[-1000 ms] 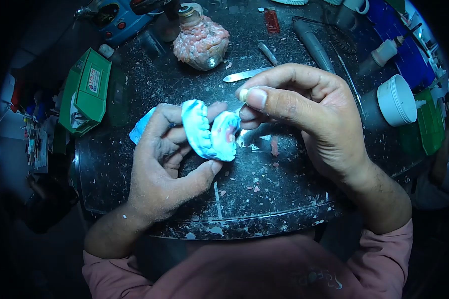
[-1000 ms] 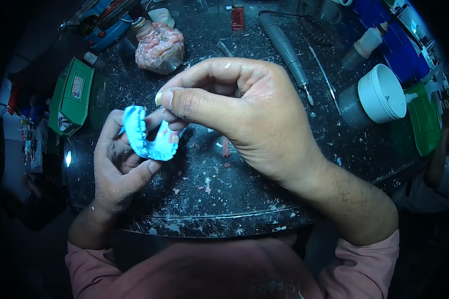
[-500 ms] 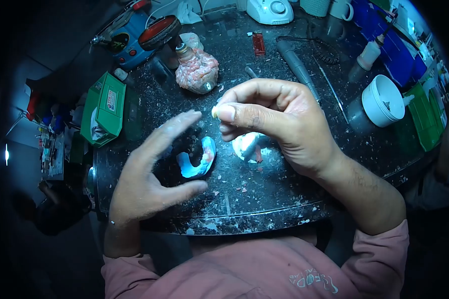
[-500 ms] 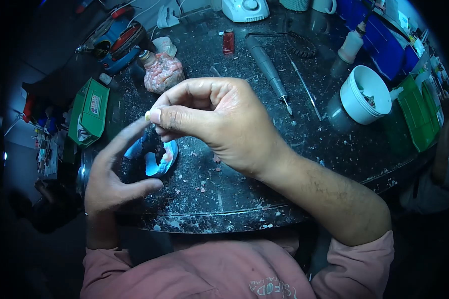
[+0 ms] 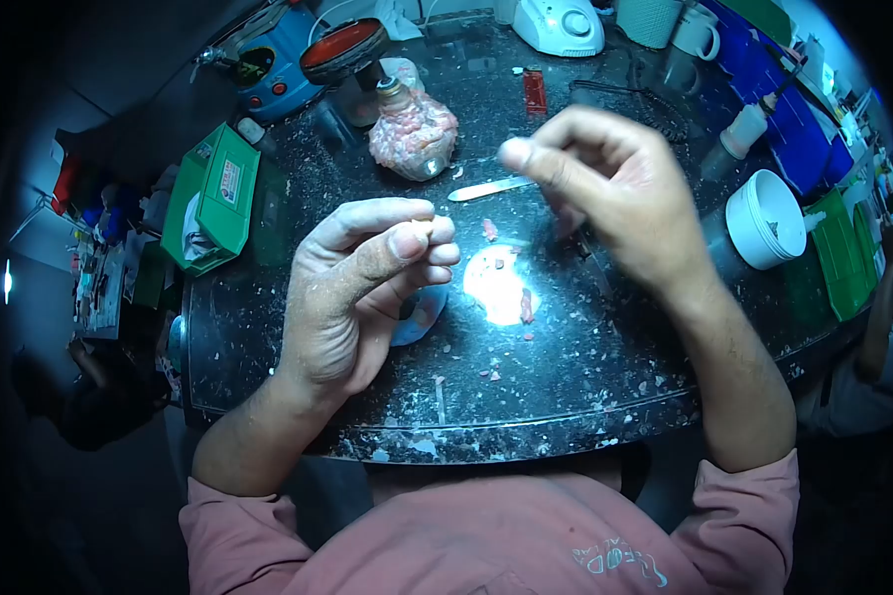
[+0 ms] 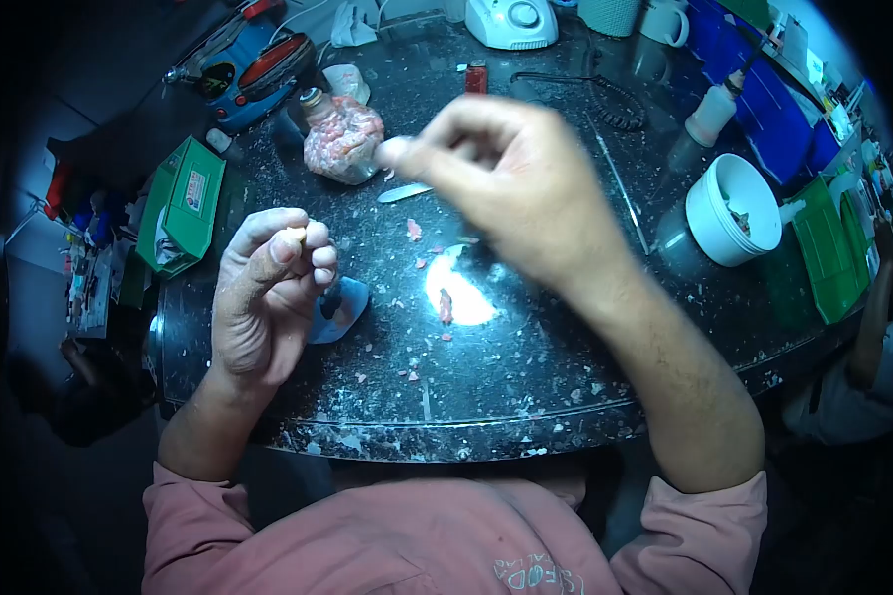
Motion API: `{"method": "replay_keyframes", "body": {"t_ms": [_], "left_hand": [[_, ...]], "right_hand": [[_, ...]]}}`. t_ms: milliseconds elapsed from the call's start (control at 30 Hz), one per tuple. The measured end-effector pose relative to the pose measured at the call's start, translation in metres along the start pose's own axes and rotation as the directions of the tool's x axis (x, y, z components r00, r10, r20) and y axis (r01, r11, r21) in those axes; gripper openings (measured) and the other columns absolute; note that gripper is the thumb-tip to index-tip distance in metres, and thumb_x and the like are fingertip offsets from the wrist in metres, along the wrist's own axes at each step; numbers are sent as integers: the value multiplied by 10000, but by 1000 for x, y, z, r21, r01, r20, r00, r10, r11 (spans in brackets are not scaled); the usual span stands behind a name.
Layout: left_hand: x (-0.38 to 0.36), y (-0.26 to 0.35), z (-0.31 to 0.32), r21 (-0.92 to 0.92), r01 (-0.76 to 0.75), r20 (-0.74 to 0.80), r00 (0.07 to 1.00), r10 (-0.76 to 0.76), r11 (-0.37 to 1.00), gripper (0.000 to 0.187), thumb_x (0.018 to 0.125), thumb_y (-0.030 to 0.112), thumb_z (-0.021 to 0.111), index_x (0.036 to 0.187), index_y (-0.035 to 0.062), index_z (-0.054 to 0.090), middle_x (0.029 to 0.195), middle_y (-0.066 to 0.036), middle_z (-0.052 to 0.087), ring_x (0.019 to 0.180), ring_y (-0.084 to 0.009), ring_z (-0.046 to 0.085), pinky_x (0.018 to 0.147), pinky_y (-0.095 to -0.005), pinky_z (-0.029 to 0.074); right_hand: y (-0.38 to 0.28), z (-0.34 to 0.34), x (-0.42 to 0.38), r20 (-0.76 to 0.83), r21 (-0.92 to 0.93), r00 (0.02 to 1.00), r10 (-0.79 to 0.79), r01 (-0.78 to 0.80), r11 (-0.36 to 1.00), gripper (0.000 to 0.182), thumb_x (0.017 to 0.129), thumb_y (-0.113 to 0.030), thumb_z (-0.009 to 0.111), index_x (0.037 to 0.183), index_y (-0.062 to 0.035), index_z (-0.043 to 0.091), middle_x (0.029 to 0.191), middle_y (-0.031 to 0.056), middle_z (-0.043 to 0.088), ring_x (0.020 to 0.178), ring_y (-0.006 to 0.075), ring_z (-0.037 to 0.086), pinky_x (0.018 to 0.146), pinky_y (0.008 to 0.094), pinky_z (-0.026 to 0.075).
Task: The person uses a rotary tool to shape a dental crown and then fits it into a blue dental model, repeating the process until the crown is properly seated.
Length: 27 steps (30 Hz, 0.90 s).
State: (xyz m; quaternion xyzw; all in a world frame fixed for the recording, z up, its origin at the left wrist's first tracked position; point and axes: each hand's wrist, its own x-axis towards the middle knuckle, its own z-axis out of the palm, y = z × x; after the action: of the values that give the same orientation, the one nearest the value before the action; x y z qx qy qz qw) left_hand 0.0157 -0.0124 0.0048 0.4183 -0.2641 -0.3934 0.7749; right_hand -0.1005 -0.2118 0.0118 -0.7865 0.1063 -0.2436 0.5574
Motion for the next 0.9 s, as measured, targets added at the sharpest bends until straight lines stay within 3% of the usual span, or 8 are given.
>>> {"method": "replay_keyframes", "body": {"t_ms": [67,167,300,367,500,667,767,900], "left_hand": [[2,-1,-7,-80,30,10,1000,-29,996,232,886,65,644,1098,-24,610,996,-161,671,896,-204,670,795,-298,566],[2,-5,-9,-194,53,35,998,-47,980,220,886,73,650,1087,-6,611,997,-148,665,906,-197,660,810,-288,559],[1,-5,-8,-218,52,43,998,-44,975,197,896,85,643,1076,10,615,995,-144,665,901,-191,653,800,-284,559],[1,-4,-10,-283,84,51,996,-72,956,197,893,78,644,1074,8,616,991,-143,665,897,-198,655,782,-285,559],[2,-7,-10,-239,95,10,995,-95,966,187,889,78,648,1057,2,617,985,-148,664,880,-208,659,765,-288,559],[2,-11,-9,-147,-2,28,1000,6,989,151,880,37,638,1022,3,598,940,-182,666,862,-236,672,735,-317,565],[0,-9,-6,-123,-53,7,998,55,991,163,875,-2,623,1028,17,570,941,-201,664,835,-251,681,695,-341,574],[3,-11,-8,-128,-94,30,995,99,987,146,875,-28,609,1009,8,564,951,-195,654,803,-262,685,662,-333,584]], "right_hand": [[1,-22,9,-235,-708,966,-103,-98,699,376,830,-367,711,719,-28,591,577,51,558,517,144,547,504,300,448],[1,-40,15,-300,-829,848,437,-459,321,477,785,-463,716,771,11,666,694,170,659,692,245,677,650,382,524],[32,-45,19,-185,-861,949,255,-282,423,517,786,-512,694,716,-1,671,610,140,630,494,197,607,502,344,490],[34,-48,24,-91,-213,817,569,-575,790,486,821,-505,678,728,-29,647,542,7,533,379,92,428,384,287,369],[25,-20,16,-3,733,970,244,-164,660,309,896,-338,667,880,-32,629,628,-45,485,497,26,422,432,207,366],[-19,2,-20,-81,124,968,-239,248,961,279,904,-155,521,1125,9,479,858,110,578,741,188,599,711,289,508],[-7,39,-20,-322,94,687,-652,708,700,331,644,19,768,961,37,672,856,134,673,792,211,675,732,290,546],[-24,34,-40,19,46,858,-514,512,858,348,876,-70,643,1147,6,437,892,178,549,876,325,659,815,433,565]]}}
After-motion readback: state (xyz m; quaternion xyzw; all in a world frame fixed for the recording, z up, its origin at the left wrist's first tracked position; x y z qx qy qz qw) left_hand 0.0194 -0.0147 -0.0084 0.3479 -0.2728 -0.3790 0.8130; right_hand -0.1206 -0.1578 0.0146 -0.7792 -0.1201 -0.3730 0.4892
